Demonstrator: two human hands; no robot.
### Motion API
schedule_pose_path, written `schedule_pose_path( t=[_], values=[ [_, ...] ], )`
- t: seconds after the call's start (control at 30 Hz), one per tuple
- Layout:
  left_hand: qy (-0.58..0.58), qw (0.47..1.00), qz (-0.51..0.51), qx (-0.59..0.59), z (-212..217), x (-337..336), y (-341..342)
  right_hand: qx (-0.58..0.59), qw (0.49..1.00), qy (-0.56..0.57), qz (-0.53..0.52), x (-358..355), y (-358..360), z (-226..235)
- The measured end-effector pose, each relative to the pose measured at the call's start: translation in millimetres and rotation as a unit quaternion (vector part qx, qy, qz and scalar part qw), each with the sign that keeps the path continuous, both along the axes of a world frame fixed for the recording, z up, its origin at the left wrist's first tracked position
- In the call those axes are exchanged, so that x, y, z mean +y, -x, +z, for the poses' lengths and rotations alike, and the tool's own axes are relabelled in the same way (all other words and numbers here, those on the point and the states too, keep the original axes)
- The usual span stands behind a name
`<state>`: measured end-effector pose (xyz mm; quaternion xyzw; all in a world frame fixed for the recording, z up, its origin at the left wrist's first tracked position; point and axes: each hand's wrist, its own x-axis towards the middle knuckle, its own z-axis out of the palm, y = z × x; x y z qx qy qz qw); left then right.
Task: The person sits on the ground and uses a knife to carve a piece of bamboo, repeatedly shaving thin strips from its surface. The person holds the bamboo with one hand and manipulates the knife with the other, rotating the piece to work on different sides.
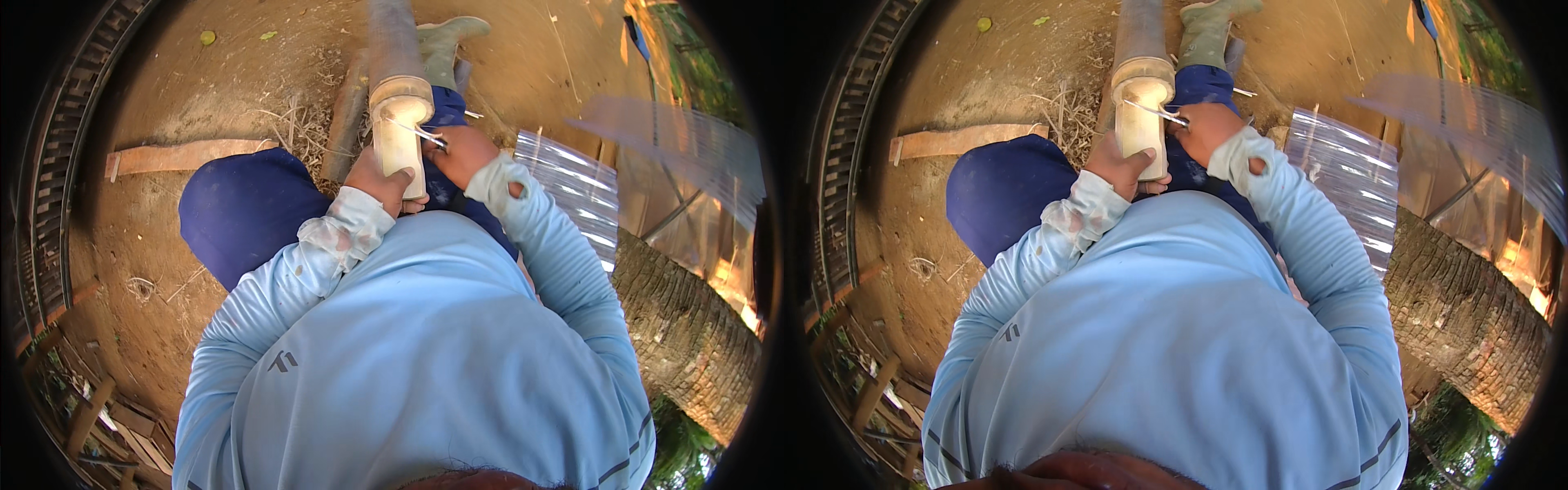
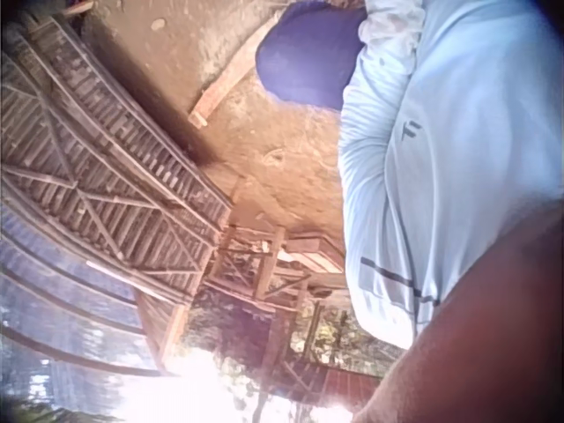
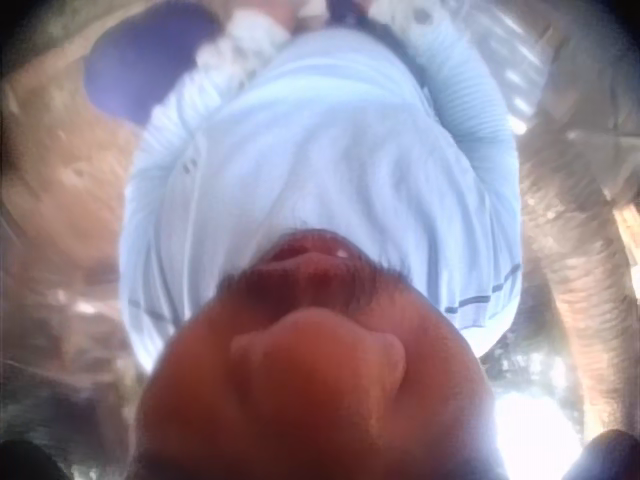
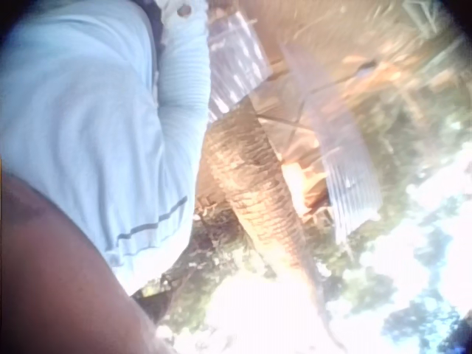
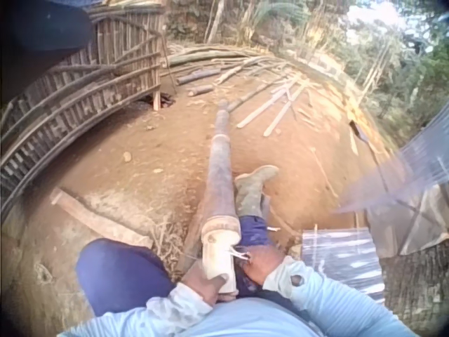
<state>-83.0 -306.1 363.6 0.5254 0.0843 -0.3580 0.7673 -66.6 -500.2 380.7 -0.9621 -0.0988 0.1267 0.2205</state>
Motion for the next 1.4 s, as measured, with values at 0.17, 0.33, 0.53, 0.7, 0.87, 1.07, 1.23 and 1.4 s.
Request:
schedule_pose_path(
  t=[0.17,0.33,0.53,0.7,0.87,1.07,1.23,1.4],
  values=[
    [-0.021,0.999,0.012,0.022,-4.9,1.3,0.5,0.032,0.992,0.123,-0.009,3.5,39.1,26.9],
    [-0.062,0.998,0.014,-0.022,-0.6,0.1,3.6,0.066,0.986,0.154,-0.023,8.0,46.1,36.7],
    [-0.099,0.995,0.015,-0.022,11.6,-2.7,6.6,0.062,0.981,0.184,-0.026,0.7,38.7,27.9],
    [-0.11,0.993,-0.001,-0.038,4.7,-2.5,5.1,0.056,0.982,0.182,-0.019,-1.9,39.3,28.3],
    [-0.101,0.994,0.015,-0.041,-2.6,-5.9,7.5,0.074,0.985,0.155,-0.023,1.5,48.7,33.3],
    [-0.115,0.992,0.022,-0.053,-8.4,-5.5,8.0,0.06,0.988,0.145,-0.002,-2.0,41.7,25.9],
    [-0.171,0.978,0.002,-0.121,-28.7,-3.1,11.0,0.085,0.982,0.167,0.01,2.2,41.8,30.6],
    [-0.15,0.986,0.013,-0.065,-9.8,-2.7,9.0,0.124,0.969,0.214,0.01,7.6,29.3,35.5]
  ],
)
